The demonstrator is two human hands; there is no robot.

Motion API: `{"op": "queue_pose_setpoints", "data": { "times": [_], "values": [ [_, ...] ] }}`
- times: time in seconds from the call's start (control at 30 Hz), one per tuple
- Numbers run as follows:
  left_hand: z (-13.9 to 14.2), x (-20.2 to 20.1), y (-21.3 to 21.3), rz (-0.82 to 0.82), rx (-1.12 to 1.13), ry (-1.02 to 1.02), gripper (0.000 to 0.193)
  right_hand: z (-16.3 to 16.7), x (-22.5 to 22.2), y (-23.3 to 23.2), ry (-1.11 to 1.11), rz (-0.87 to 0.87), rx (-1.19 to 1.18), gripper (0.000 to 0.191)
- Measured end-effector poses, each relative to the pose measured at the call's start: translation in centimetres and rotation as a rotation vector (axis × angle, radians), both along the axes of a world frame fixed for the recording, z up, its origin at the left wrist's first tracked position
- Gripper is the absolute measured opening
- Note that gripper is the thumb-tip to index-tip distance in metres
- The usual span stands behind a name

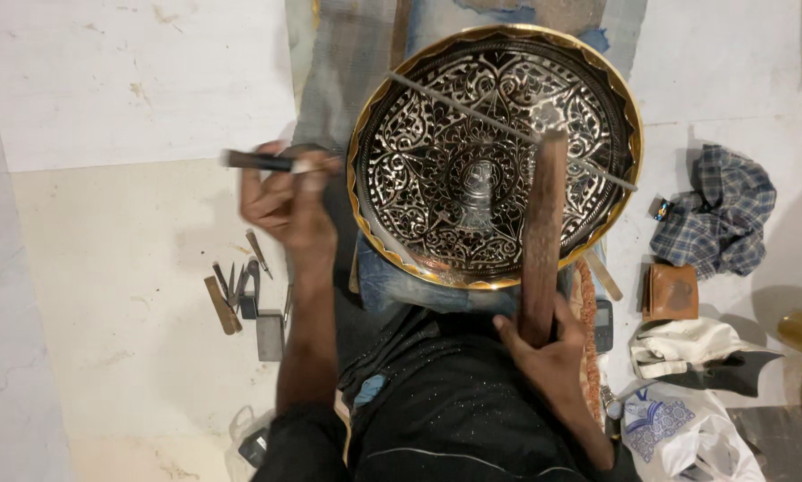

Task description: The person is sitting on the floor, holding a metal chisel against a decorative metal plate and striking it with a wooden mallet to create intricate patterns. The person repeatedly repositions the chisel and strikes it to continue the engraving process.

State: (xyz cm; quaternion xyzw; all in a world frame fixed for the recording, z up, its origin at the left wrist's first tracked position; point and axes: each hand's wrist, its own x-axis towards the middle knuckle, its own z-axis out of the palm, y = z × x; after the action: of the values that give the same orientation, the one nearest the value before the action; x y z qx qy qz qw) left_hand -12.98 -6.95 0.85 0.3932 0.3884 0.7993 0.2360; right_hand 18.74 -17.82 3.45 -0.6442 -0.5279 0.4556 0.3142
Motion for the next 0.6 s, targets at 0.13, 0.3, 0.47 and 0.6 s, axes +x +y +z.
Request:
{"op": "queue_pose_setpoints", "data": {
  "times": [0.13, 0.3, 0.47, 0.6],
  "values": [
    [-3.9, -3.8, -3.3, 0.028, -0.404, -0.396, 0.037, -1.4, 0.2, -0.5, 0.065, 0.003, -0.015, 0.038],
    [-7.6, -6.1, -7.8, 0.103, -0.862, -0.131, 0.03, -1.4, 0.3, 0.5, 0.023, 0.068, 0.147, 0.032],
    [-8.6, -6.3, -11.0, 0.256, -0.892, -0.053, 0.025, -0.8, 0.1, 0.5, 0.056, 0.116, 0.117, 0.032],
    [-8.5, -5.2, -11.8, 0.376, -0.931, 0.431, 0.027, -1.6, 0.0, -0.6, 0.066, 0.113, 0.133, 0.031]
  ]
}}
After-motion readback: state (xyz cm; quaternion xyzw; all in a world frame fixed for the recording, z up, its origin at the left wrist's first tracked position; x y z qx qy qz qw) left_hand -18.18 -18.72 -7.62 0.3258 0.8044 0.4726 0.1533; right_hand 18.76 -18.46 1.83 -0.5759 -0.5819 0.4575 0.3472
